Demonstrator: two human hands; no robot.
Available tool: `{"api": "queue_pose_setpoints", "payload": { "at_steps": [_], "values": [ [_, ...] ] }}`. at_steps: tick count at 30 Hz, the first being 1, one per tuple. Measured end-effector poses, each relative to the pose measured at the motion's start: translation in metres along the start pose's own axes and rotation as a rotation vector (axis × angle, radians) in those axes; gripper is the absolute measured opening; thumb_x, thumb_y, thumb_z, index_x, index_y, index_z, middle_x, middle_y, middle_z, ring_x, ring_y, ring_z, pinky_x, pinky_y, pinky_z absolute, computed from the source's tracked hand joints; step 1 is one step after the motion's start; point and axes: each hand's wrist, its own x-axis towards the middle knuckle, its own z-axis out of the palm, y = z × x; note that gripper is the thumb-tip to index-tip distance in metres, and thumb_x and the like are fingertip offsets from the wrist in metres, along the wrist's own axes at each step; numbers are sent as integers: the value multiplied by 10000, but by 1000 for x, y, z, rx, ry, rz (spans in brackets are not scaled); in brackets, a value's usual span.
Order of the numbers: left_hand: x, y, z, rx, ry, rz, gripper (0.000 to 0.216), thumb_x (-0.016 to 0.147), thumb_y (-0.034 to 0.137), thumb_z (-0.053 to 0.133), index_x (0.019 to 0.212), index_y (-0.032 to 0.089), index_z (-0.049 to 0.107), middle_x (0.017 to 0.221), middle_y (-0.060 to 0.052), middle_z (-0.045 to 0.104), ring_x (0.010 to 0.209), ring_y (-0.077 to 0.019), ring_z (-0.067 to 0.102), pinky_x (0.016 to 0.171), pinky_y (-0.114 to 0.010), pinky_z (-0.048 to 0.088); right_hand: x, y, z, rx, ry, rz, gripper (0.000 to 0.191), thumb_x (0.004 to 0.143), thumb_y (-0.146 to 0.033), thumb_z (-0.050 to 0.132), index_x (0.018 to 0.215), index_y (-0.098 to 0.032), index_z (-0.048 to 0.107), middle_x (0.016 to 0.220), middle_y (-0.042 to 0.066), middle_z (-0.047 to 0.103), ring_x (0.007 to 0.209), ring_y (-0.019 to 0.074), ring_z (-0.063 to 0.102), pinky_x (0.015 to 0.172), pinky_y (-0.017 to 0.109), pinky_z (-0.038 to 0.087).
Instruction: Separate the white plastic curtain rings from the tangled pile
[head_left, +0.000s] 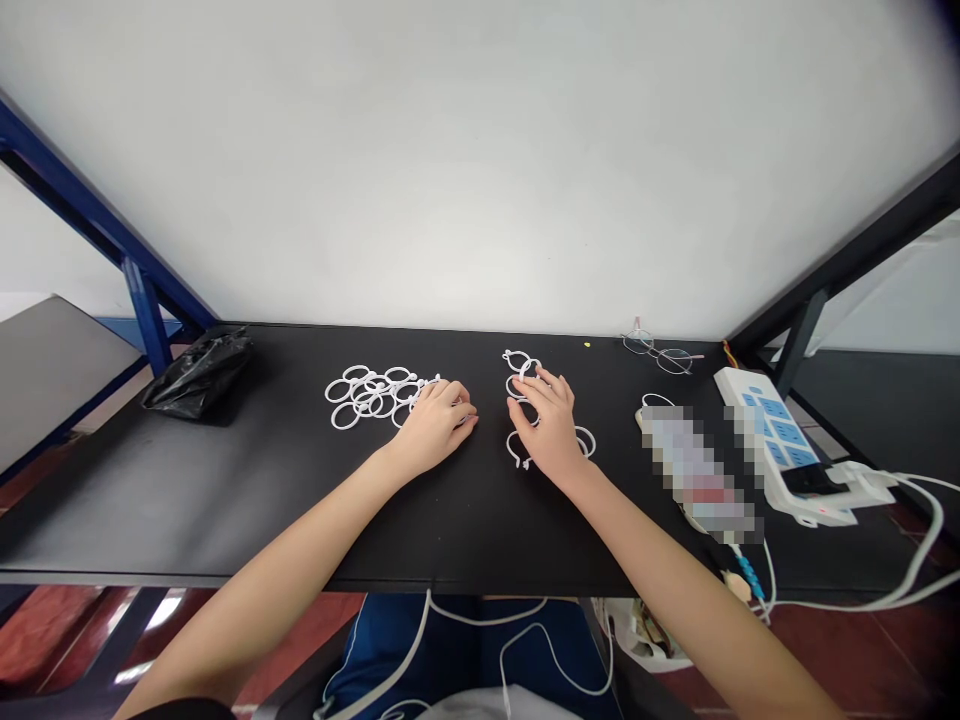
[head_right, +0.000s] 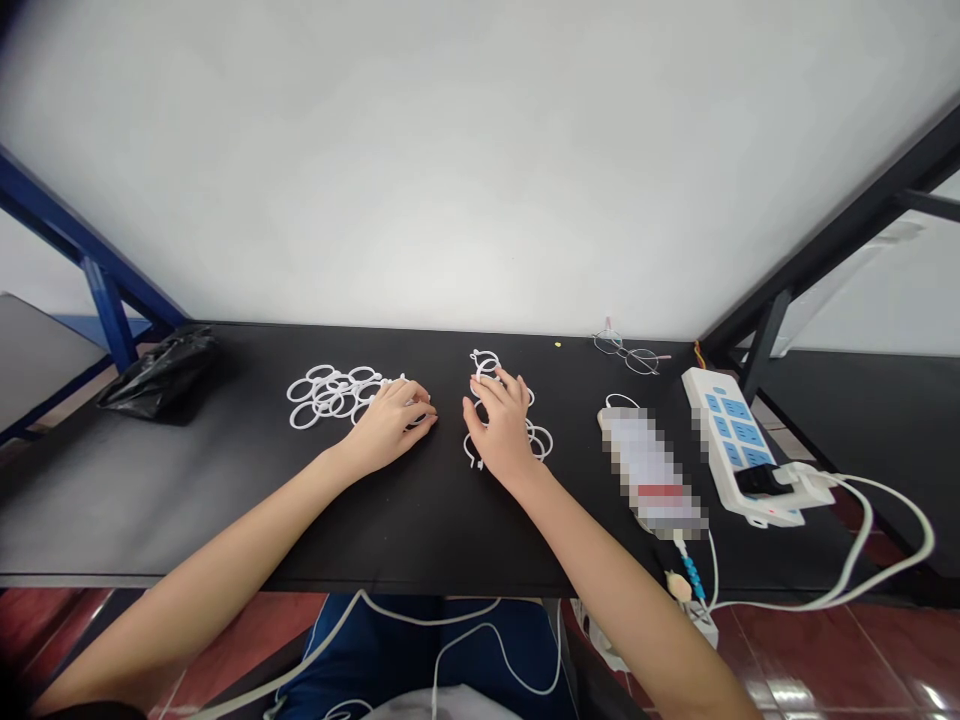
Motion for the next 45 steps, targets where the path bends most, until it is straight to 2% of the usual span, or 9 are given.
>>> {"api": "queue_pose_setpoints", "payload": {
  "at_steps": [4, 8, 11, 16, 24, 30, 40, 45],
  "values": [
    [0, 2, -2, -15, -12, 14, 173, 938, 209, 492, 930, 180, 662, 991, -65, 583, 937, -211, 516, 900, -400, 410, 1, -2, -1, 66, 90, -44, 219, 911, -210, 524, 1058, -205, 687, 1053, 71, 733, 1133, 280, 598, 1038, 525, 394],
    [0, 2, -2, -19, -18, 15, 162, 932, 206, 492, 927, 189, 653, 1007, -63, 586, 953, -214, 514, 912, -403, 407, 2, -3, -2, 122, 90, -55, 227, 902, -192, 521, 1048, -224, 691, 1003, 60, 739, 1058, 251, 644, 1040, 513, 413],
    [0, 3, -2, -20, -19, 12, 154, 927, 206, 495, 937, 189, 648, 1014, -65, 589, 961, -217, 515, 923, -412, 405, 2, -5, -4, 181, 58, -72, 237, 896, -184, 515, 1052, -219, 689, 992, 67, 731, 991, 231, 669, 1008, 480, 464],
    [0, 3, -4, -18, -27, 35, 145, 914, 190, 500, 935, 188, 643, 1035, -68, 602, 961, -220, 515, 941, -432, 408, 2, -12, -8, 308, -49, -39, 292, 916, -165, 459, 1098, -225, 680, 1006, 70, 714, 918, 196, 683, 846, 352, 567],
    [0, 5, -4, -18, -30, 40, 144, 906, 189, 505, 951, 192, 641, 1056, -68, 600, 1010, -224, 530, 1056, -489, 339, 1, -13, -9, 308, -95, -7, 338, 901, -167, 460, 1185, -220, 635, 1036, 78, 695, 893, 197, 687, 874, 368, 563],
    [-2, 3, -1, -13, -48, 28, 158, 914, 203, 495, 963, 191, 644, 1067, -65, 603, 1021, -221, 539, 1083, -491, 309, 1, -12, -7, 353, -63, -61, 337, 898, -114, 451, 1181, -181, 622, 1040, 94, 692, 886, 182, 693, 879, 339, 557],
    [-1, 2, 0, 16, -71, 36, 185, 921, 194, 458, 964, 192, 637, 1024, -62, 624, 1003, -212, 562, 1089, -495, 303, -1, -13, -6, 388, -77, -19, 280, 916, -163, 477, 1152, -216, 618, 1038, 69, 704, 886, 186, 706, 871, 356, 569],
    [-1, 1, 0, 19, -67, 27, 195, 916, 180, 450, 964, 199, 638, 1018, -57, 627, 999, -214, 560, 1096, -513, 292, -1, -14, -6, 371, -86, -5, 311, 905, -165, 465, 1169, -227, 619, 1047, 70, 694, 885, 194, 703, 881, 377, 567]
  ]
}}
